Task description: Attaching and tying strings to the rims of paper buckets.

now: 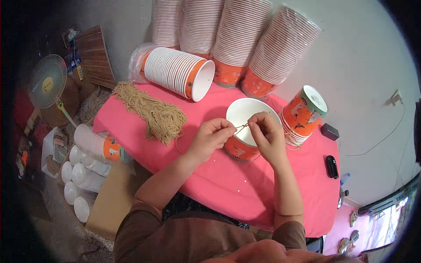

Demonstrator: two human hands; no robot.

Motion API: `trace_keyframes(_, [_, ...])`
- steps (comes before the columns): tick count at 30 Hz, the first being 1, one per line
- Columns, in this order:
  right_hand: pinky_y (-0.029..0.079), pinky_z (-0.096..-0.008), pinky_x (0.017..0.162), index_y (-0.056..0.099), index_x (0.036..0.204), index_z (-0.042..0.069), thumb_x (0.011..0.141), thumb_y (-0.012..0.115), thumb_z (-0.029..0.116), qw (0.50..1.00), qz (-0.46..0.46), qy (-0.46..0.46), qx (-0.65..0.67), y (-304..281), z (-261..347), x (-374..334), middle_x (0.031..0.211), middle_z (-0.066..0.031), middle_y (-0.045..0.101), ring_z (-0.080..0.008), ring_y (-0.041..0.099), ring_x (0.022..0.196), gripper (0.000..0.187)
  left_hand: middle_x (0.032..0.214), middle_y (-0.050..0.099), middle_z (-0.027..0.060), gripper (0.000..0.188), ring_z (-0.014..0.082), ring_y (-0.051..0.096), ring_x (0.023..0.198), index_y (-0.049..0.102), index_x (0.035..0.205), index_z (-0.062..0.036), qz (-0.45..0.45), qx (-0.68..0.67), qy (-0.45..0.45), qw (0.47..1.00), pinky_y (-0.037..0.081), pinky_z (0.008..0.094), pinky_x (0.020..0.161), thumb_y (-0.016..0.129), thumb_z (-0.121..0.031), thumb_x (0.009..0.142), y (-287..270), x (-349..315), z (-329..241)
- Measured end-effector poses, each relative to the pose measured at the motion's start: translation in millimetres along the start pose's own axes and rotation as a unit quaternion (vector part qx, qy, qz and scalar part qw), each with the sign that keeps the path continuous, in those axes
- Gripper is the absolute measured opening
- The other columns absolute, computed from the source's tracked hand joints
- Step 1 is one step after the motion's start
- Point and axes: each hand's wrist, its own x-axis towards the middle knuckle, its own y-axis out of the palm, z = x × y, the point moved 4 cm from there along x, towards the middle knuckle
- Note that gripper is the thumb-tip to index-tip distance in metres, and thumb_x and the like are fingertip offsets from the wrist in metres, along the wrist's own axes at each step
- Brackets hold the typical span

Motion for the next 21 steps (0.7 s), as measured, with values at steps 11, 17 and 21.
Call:
trace_keyframes(11, [0.037, -0.0190, 0.055, 0.055, 0.093, 0.000, 0.092, 0.057, 0.003, 0.998, -0.021, 0.010, 0.051, -2.6, -2.9, 0.3, 0.076, 0.0024, 0.053, -0.0025, 0.046, 0.064, 0.004, 0.070, 0.048, -0.0067, 0.008, 0.0002, 0.035, 0.054, 0.060, 0.096, -0.0045, -0.014, 0.069, 0.019, 0.997, 0.026, 0.0173, 0.046, 0.060, -0.011, 0.092, 2.4, -0.3, 3.6])
trace_keyframes(17, [0.036, -0.0182, 0.057, 0.055, 0.094, 0.001, 0.093, 0.057, 0.004, 0.996, -0.010, 0.041, 0.084, -3.1, -6.5, 0.7, 0.076, 0.0053, 0.050, -0.0016, 0.044, 0.065, 0.004, 0.072, 0.051, -0.0058, 0.008, 0.0001, 0.035, 0.054, 0.061, 0.095, -0.0042, -0.023, 0.061, 0.027, 0.998, 0.025, 0.0172, 0.046, 0.060, -0.011, 0.092, -4.3, -2.7, 12.3])
trace_keyframes(21, [0.038, -0.0184, 0.060, 0.057, 0.092, 0.002, 0.093, 0.058, 0.006, 0.990, 0.004, 0.069, 0.124, -9.2, -6.6, 1.0, 0.077, 0.0058, 0.052, -0.0012, 0.046, 0.068, 0.004, 0.073, 0.052, -0.0053, 0.007, 0.0001, 0.035, 0.054, 0.062, 0.096, -0.0041, -0.024, 0.058, 0.041, 0.997, 0.025, 0.0171, 0.047, 0.059, -0.010, 0.092, -2.5, -5.5, 12.3])
